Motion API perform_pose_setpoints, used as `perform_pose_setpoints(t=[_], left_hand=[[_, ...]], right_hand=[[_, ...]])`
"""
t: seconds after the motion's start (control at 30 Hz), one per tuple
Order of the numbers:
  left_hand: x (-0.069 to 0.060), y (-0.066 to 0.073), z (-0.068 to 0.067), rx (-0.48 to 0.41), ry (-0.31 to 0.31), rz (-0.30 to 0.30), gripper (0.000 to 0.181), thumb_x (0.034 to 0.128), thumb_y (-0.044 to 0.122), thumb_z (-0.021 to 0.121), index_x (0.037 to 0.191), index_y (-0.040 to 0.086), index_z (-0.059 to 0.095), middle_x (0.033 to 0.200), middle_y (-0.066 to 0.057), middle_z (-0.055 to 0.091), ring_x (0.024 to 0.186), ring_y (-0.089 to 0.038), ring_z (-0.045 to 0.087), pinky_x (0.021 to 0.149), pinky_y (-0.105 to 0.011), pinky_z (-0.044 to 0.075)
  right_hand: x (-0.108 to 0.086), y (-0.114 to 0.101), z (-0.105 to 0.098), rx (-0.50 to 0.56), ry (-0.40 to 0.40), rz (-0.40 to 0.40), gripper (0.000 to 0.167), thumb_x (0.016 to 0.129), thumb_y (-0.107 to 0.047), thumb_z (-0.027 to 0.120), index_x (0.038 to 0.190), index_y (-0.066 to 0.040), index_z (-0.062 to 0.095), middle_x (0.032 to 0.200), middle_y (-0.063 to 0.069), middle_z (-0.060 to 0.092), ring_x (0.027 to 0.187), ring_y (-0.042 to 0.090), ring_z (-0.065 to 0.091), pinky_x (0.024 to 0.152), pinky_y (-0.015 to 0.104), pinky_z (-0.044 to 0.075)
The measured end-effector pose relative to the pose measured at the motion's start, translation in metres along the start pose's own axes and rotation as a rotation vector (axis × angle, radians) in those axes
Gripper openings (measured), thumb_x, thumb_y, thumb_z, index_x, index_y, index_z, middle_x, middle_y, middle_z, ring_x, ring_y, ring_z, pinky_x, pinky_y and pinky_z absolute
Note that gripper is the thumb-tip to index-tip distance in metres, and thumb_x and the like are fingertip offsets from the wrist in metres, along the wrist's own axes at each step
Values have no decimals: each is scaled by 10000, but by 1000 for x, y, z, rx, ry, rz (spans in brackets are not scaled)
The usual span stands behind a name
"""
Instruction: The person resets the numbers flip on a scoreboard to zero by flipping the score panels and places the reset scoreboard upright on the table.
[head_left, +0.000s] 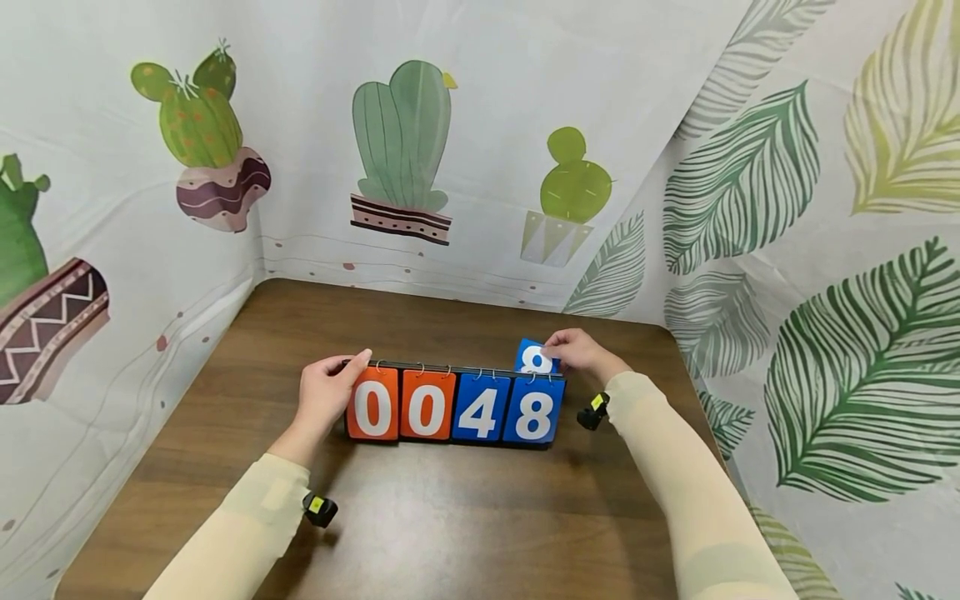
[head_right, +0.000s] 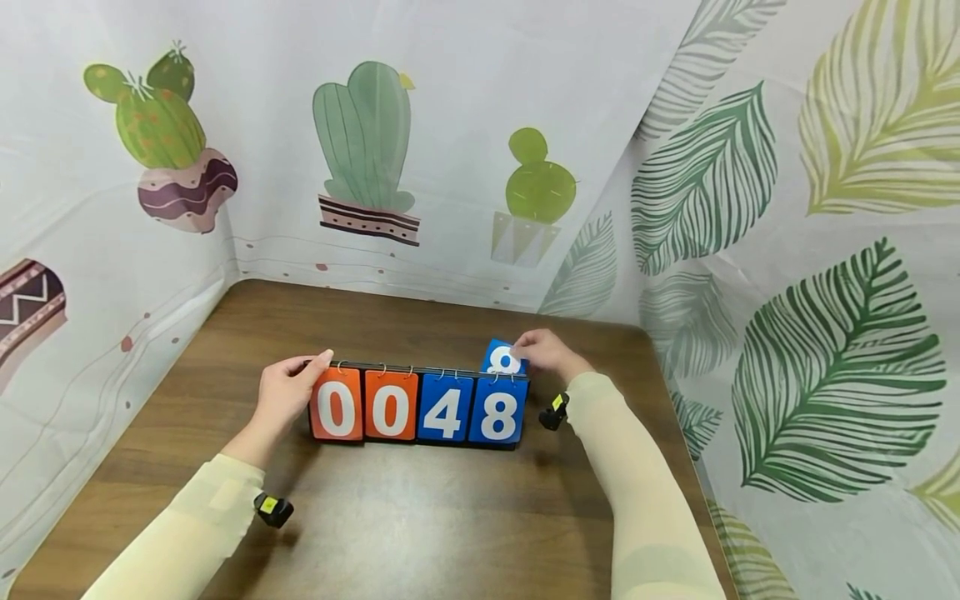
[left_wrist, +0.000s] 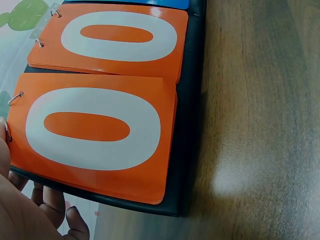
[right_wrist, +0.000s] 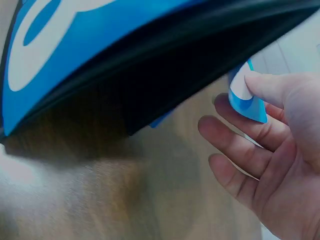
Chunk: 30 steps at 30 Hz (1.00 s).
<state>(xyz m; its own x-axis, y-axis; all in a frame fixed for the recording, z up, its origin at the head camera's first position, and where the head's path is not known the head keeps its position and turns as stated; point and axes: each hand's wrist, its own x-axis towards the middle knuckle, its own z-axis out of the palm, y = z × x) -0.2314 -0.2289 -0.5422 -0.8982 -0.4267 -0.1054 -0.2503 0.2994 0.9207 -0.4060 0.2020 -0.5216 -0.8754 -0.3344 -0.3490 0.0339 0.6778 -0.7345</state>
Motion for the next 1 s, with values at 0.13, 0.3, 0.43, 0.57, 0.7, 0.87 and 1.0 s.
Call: perform_pose_setpoints(t=[0.13,0.3,0.43,0.57,0.7,0.87,1.0], left_hand=[[0,0,0,-2,-2,-3,725,835,750,674,1202,131,760,1221,-128,704,1069,-254,607,813,-258,507],[0,2,1,-6,-2,1,724,837,753,668,1201,134,760,1221,-122,702,1065,-250,604,813,-262,508],[0,1,2,-8,8,10,709,837,745,677,1183,132,767,1206,-116,708,1050,-235,604,801,-247,505],[1,0,3,-17,16,14,704,830,743,688,1172,133,772,1195,-114,714,1040,-224,604,793,-233,506],[2,-1,3,-18,20,12,715,829,750,682,1184,136,768,1208,-115,710,1059,-230,603,824,-256,506],[2,-3,4,-19,27,12,718,827,749,685,1187,133,768,1217,-119,713,1084,-242,608,864,-284,500],[2,-4,4,-27,29,0,731,820,758,685,1197,137,765,1225,-115,710,1090,-238,607,868,-284,498]], right_hand=[[0,-4,-13,2,-17,3,236,1010,-254,666,1127,-51,685,885,56,684,828,328,628,818,514,587],[-4,-19,-32,38,-33,0,223,1013,-223,660,1133,-35,660,877,92,725,767,294,694,764,450,578],[-9,-33,-48,59,-56,-19,277,1023,-240,649,1180,-13,625,934,124,748,918,380,750,836,476,594],[-10,-43,-58,107,-77,-36,264,1026,-229,638,1171,-12,590,969,138,758,958,395,753,884,518,596],[-12,-47,-63,171,-94,-46,186,1044,-177,588,1147,-29,540,932,111,749,904,334,769,867,517,609],[-20,-52,-63,263,-106,-34,136,1061,-158,544,1151,-65,503,923,79,740,814,247,758,866,515,612],[-29,-62,-62,340,-123,-53,123,1051,-139,557,1150,-92,503,919,70,744,776,242,748,871,518,611]])
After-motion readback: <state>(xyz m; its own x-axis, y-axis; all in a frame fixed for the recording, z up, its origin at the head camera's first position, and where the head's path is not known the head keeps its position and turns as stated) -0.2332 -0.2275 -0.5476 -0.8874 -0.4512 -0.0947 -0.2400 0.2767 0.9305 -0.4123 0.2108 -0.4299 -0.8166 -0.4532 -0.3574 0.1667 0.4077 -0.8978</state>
